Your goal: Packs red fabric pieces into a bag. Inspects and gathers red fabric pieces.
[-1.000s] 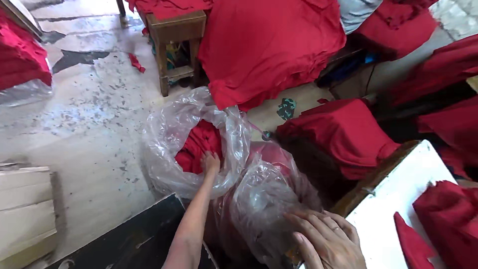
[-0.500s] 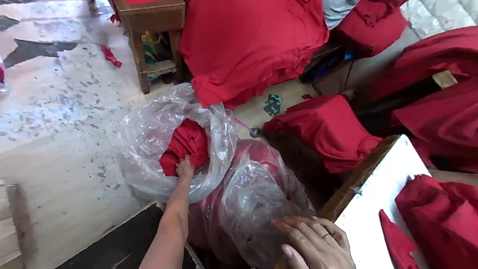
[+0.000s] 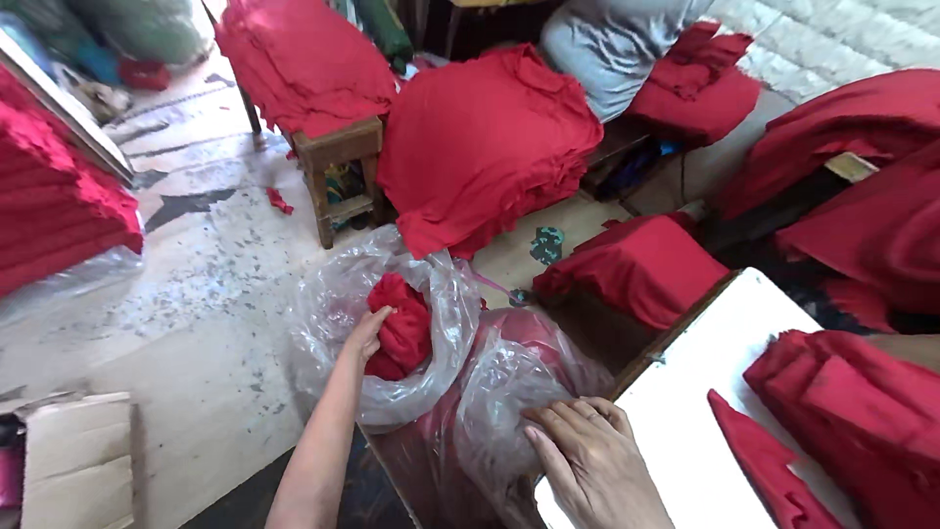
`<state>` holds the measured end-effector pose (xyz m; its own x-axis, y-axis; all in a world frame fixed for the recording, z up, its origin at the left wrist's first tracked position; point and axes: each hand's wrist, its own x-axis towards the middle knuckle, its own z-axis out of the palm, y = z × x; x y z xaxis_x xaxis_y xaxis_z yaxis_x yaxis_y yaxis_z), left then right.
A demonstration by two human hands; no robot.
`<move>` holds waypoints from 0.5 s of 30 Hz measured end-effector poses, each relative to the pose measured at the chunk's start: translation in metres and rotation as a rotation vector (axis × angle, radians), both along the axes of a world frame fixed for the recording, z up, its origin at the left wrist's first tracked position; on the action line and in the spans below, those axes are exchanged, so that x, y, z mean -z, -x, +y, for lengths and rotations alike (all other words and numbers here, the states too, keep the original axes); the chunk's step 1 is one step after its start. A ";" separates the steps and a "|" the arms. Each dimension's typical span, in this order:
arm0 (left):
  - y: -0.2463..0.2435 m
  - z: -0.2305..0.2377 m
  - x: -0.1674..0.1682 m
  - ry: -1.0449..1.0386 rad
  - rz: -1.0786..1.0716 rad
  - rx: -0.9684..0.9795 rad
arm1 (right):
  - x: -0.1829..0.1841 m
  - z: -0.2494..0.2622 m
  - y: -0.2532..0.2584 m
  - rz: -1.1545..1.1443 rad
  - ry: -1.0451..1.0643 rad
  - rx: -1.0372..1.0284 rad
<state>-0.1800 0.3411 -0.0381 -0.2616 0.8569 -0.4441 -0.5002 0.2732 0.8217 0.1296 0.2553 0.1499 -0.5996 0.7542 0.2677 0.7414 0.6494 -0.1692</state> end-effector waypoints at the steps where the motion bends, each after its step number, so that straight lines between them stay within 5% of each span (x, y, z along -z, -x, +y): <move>1: -0.005 -0.013 -0.021 -0.035 -0.052 -0.013 | 0.002 0.000 0.000 0.017 -0.027 -0.002; 8: -0.062 -0.107 -0.115 -0.291 -0.355 -0.041 | 0.001 -0.007 -0.002 0.122 -0.040 0.006; 15: -0.099 -0.166 -0.152 -0.486 -0.397 0.183 | -0.024 -0.022 0.005 0.367 0.278 0.018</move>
<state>-0.0805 0.1748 0.1143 0.0118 0.9995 -0.0281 -0.7720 0.0269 0.6351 0.1244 0.2333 0.1738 -0.4889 0.8371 0.2456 0.6110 0.5295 -0.5884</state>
